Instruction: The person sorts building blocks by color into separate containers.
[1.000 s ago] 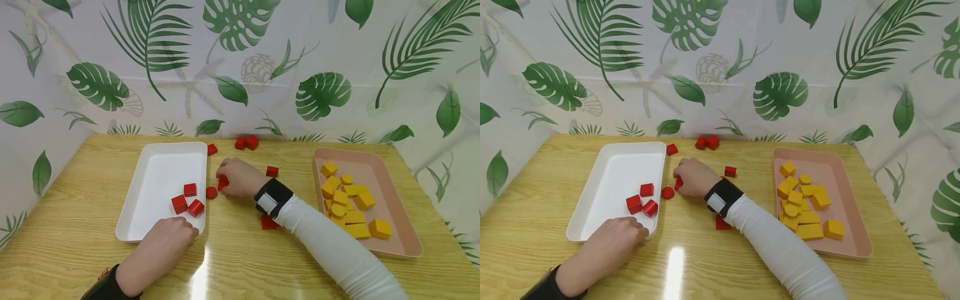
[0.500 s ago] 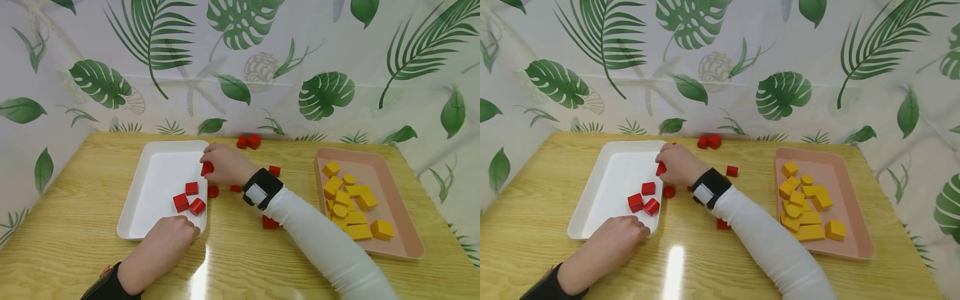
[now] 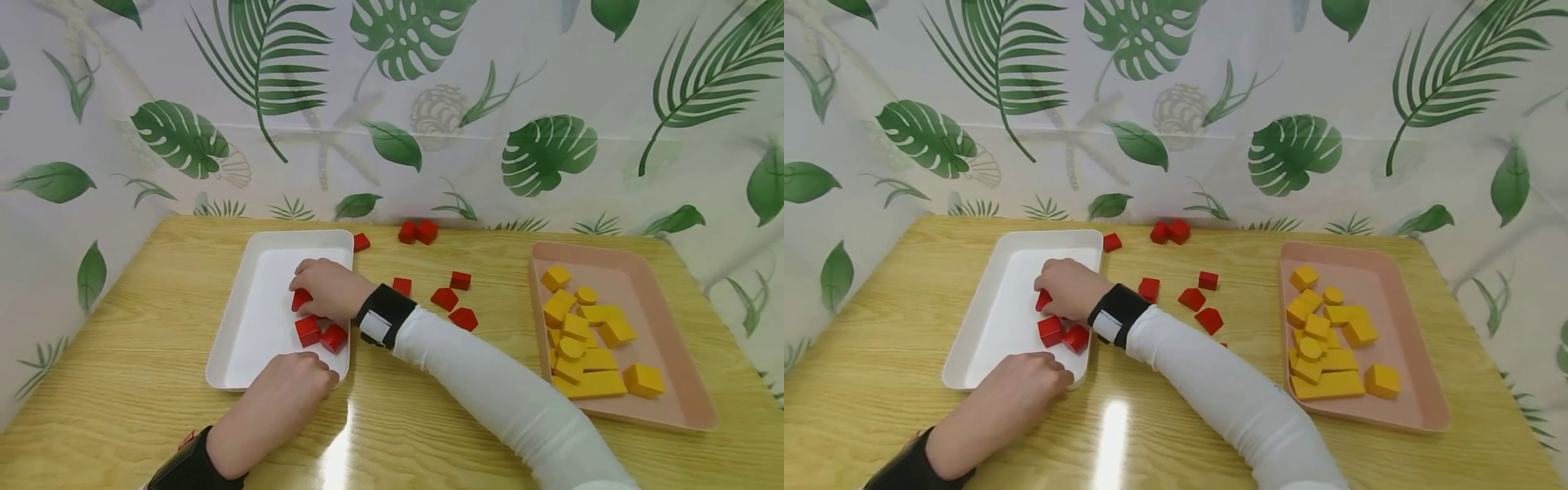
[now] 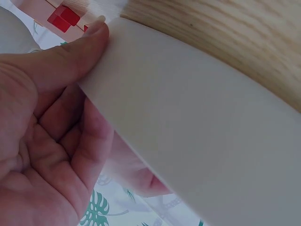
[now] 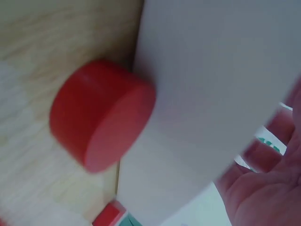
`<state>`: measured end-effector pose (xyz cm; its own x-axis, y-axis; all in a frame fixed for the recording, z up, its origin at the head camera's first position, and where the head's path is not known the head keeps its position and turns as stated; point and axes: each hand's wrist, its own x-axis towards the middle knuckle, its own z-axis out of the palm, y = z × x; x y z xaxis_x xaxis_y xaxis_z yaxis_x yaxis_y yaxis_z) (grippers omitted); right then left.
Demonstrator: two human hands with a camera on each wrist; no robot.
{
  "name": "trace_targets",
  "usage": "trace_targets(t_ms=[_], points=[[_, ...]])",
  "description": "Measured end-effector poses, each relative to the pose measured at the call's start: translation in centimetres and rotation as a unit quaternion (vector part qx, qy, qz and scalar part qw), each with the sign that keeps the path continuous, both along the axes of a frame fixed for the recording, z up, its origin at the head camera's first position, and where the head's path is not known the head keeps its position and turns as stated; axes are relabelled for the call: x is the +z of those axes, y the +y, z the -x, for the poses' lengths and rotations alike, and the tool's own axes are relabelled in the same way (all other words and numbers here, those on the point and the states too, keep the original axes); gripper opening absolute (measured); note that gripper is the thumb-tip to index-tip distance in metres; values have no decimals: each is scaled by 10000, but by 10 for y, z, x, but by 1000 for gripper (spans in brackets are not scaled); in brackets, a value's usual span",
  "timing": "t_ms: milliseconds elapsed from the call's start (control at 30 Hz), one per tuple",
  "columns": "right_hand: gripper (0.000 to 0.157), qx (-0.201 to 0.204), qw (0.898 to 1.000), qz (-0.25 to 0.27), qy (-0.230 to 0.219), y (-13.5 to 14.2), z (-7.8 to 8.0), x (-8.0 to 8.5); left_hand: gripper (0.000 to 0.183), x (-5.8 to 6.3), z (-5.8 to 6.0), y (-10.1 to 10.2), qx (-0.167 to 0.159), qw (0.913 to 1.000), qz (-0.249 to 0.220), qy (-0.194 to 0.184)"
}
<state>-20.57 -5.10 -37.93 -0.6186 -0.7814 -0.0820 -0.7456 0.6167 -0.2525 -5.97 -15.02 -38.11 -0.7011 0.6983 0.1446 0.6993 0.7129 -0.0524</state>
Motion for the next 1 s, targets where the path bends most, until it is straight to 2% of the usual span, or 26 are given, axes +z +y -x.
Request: trace_targets(t_ms=[133, 267, 467, 767, 1000], points=[[40, -5, 9999, -33, -150, 1, 0, -4, 25, 0, 1, 2, -30, 10000, -4, 53], [41, 79, 9999, -50, -67, 1, 1, -7, 23, 0, 0, 3, -29, 10000, 4, 79], [43, -126, 9999, 89, -9, 13, 2, 2, 26, 0, -1, 1, 26, 10000, -11, 66], [44, -615, 9979, 182, 83, 78, 19, 16, 30, -2, -4, 1, 214, 9998, -8, -1], [57, -761, 9962, -356, -218, 128, 19, 6, 33, -2, -3, 4, 135, 9998, -168, 57]])
